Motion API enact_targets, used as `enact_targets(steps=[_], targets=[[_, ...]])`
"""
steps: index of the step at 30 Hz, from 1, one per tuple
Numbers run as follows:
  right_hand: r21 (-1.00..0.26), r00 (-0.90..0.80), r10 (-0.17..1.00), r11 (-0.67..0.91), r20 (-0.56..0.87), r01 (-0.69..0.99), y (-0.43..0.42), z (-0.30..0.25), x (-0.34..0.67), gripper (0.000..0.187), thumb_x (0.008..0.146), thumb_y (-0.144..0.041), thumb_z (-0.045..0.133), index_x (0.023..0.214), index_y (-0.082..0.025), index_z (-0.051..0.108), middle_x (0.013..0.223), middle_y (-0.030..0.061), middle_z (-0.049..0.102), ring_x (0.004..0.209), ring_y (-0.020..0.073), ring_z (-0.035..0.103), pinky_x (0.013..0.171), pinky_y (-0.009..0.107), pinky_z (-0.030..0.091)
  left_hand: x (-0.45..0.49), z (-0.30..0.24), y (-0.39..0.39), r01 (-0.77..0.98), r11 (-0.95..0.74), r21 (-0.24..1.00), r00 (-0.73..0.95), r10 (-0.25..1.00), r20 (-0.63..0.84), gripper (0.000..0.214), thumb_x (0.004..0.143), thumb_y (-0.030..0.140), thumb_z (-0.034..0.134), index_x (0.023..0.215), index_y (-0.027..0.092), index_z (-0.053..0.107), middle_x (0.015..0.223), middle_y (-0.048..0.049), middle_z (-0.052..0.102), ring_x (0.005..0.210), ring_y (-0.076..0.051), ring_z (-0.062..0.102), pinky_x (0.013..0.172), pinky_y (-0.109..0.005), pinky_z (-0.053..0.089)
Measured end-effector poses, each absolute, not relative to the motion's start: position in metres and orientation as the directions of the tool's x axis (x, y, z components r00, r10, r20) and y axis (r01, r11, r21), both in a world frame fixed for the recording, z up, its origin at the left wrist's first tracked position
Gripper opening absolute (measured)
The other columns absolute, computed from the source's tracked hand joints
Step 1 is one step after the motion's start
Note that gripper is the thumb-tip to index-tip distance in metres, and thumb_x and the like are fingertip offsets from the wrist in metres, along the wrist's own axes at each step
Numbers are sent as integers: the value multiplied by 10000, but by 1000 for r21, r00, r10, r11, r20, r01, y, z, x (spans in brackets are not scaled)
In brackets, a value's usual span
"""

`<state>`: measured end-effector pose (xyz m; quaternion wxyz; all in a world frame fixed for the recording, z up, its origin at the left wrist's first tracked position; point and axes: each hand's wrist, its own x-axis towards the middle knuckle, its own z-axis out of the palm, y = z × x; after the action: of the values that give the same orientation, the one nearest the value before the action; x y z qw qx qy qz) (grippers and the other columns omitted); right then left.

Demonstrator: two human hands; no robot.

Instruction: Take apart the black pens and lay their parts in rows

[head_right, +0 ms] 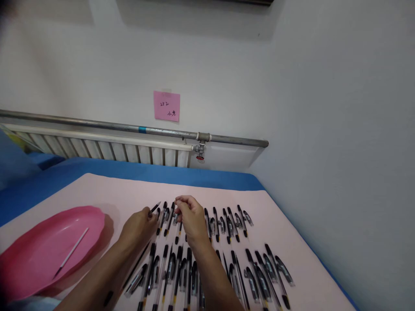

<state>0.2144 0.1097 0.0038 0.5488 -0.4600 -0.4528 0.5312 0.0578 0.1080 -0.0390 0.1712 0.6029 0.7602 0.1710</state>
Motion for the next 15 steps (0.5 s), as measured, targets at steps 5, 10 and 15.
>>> enact_targets(steps=[5, 10, 15], targets=[[-989, 22, 1000, 13, 9, -150, 106, 6, 212, 129, 672, -258, 585, 749, -171, 642, 631, -7, 594, 478, 85, 465, 453, 213, 352, 54, -40, 108, 846, 229, 481, -220, 973, -76, 151, 723, 241, 464, 777, 155, 577, 821, -172, 680, 785, -300, 623, 587, -318, 336], [-994, 17, 1000, 17, 15, -108, 105, 9, 211, 140, 693, -264, 580, 767, -170, 654, 559, -26, 565, 438, 78, 438, 447, 211, 338, 49, -31, 107, 767, 210, 606, -215, 974, -65, 132, 714, 269, 478, 727, 156, 545, 738, -143, 640, 718, -270, 586, 596, -312, 344], [-999, 26, 999, -32, -31, 5, 107, 5, 211, 243, 730, -319, 572, 893, -180, 686, 583, -12, 585, 433, 90, 451, 410, 211, 328, 62, -15, 101, 524, 25, 851, -30, 999, -10, 193, 753, 377, 470, 695, 195, 493, 630, 24, 509, 615, -140, 485, 578, -234, 357]])
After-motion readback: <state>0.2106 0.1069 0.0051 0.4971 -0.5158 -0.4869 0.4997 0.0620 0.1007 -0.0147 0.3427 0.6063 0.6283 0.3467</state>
